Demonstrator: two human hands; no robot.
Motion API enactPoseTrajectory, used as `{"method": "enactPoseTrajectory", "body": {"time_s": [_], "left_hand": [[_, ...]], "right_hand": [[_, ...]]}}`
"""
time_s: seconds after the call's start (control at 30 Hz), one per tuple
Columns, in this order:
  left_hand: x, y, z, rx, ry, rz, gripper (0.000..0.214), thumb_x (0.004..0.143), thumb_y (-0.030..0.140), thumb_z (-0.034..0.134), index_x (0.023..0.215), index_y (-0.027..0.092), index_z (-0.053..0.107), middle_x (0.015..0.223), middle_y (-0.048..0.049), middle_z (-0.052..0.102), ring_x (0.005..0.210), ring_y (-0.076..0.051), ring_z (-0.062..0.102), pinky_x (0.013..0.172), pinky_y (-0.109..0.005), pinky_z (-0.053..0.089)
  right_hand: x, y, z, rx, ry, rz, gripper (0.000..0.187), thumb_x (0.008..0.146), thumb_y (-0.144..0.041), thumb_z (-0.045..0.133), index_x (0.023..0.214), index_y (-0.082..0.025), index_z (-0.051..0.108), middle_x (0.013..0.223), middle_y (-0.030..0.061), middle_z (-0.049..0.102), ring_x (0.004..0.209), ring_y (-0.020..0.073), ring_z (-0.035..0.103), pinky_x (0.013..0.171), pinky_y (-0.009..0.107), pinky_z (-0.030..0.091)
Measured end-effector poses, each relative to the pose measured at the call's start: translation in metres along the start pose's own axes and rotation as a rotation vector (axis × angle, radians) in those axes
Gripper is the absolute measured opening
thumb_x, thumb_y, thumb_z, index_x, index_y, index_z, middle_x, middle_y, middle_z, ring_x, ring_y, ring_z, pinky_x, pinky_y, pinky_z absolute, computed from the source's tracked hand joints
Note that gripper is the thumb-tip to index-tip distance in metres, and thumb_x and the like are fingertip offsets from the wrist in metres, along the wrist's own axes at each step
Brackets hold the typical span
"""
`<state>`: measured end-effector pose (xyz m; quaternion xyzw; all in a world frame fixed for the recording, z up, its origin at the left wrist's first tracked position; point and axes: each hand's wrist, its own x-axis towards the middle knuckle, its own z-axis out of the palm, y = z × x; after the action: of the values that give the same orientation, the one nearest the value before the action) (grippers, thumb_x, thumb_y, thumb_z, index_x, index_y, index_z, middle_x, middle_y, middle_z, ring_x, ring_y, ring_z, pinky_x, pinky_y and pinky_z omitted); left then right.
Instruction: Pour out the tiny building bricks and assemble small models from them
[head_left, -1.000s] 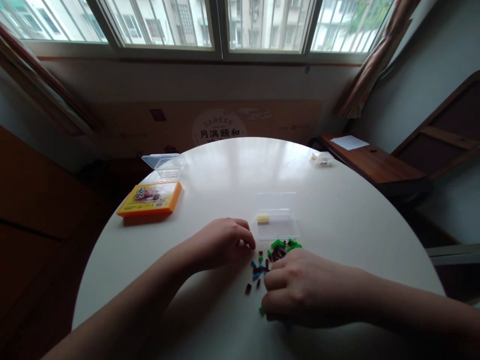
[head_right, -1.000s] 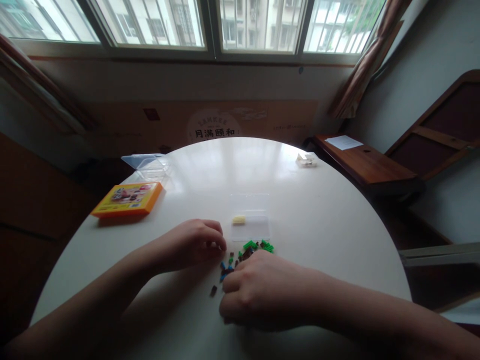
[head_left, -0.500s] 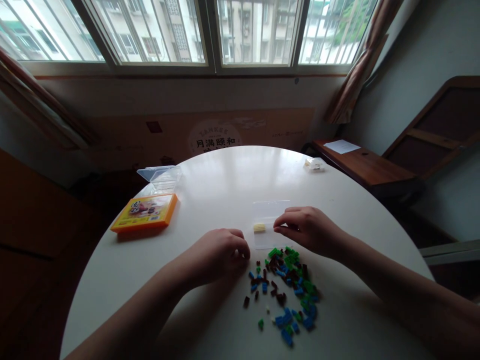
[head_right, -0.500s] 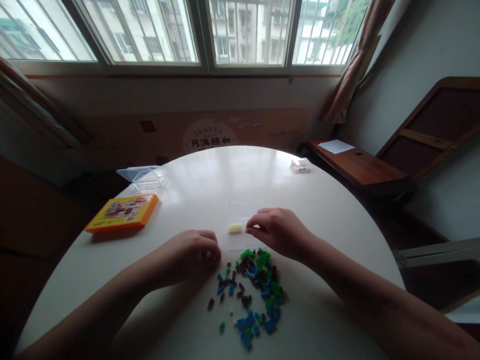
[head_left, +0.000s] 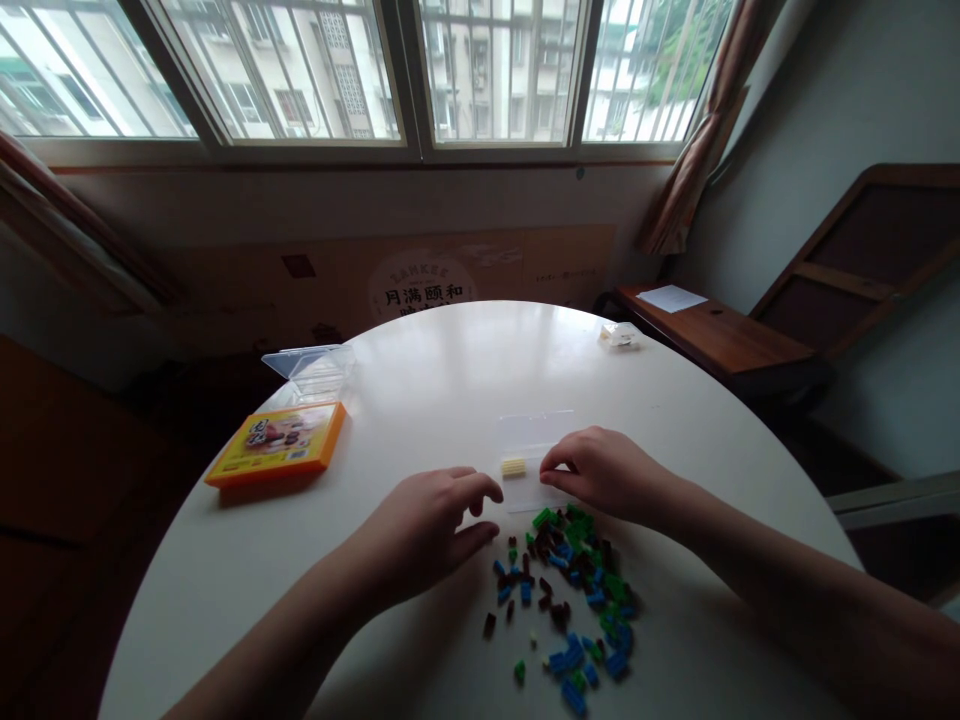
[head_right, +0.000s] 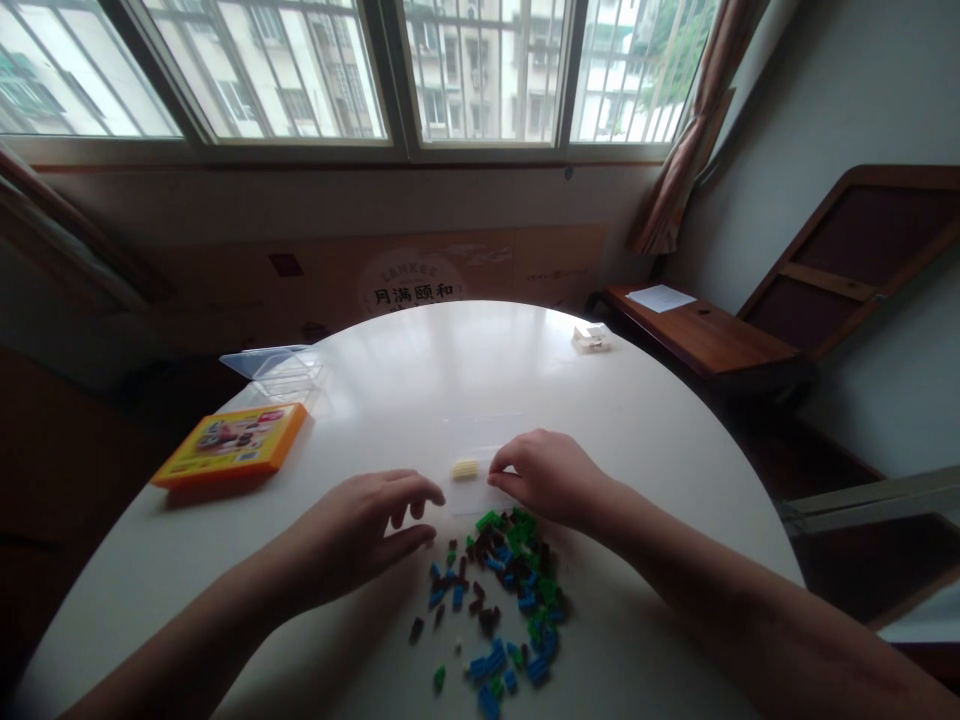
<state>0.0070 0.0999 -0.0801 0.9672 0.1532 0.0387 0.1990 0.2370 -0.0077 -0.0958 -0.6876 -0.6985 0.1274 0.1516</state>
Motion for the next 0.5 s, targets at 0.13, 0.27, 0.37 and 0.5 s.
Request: {"method": "enactPoseTrajectory", "body": {"time_s": [0.13, 0.27, 0.37, 0.5], "left_hand": [[0.0024, -0.0023, 0.0057, -0.009, 0.043, -0.020, 0.037, 0.083, 0.023, 0.064, 0.120, 0.027, 0.062, 0.092, -0.0015, 0.068, 0.073, -0.016, 0.061, 0.065, -0.026, 0.046], [0.0042, -0.0027, 0.0085, -0.029, 0.020, -0.025, 0.040, 0.082, 0.021, 0.064, 0.122, 0.027, 0.062, 0.094, -0.0019, 0.069, 0.070, -0.015, 0.060, 0.063, -0.025, 0.046], [0.0041, -0.0023, 0.0081, -0.041, 0.026, -0.015, 0.038, 0.083, 0.022, 0.063, 0.121, 0.026, 0.063, 0.094, -0.0024, 0.069, 0.070, -0.015, 0.060, 0.064, -0.025, 0.046], [0.0043, -0.0021, 0.0072, -0.045, 0.021, -0.012, 0.034, 0.084, 0.023, 0.062, 0.118, 0.027, 0.066, 0.094, -0.0025, 0.068, 0.072, -0.015, 0.061, 0.065, -0.026, 0.047]], "right_hand": [[0.0016, 0.0001, 0.0013, -0.025, -0.001, 0.000, 0.020, 0.089, -0.033, 0.060, 0.092, -0.027, 0.078, 0.089, 0.0014, 0.076, 0.081, 0.0186, 0.067, 0.071, 0.030, 0.045], [0.0014, -0.0016, 0.0025, -0.080, 0.025, -0.001, 0.021, 0.091, -0.033, 0.059, 0.094, -0.028, 0.079, 0.091, 0.0009, 0.076, 0.081, 0.0188, 0.067, 0.068, 0.029, 0.044], [-0.0003, -0.0033, 0.0017, -0.097, 0.046, -0.005, 0.024, 0.093, -0.033, 0.056, 0.097, -0.028, 0.078, 0.090, 0.0012, 0.075, 0.079, 0.0180, 0.067, 0.066, 0.028, 0.043], [-0.0046, -0.0030, -0.0011, -0.061, 0.088, -0.023, 0.023, 0.094, -0.030, 0.055, 0.100, -0.028, 0.077, 0.094, 0.0001, 0.075, 0.082, 0.0169, 0.067, 0.069, 0.028, 0.044]]}}
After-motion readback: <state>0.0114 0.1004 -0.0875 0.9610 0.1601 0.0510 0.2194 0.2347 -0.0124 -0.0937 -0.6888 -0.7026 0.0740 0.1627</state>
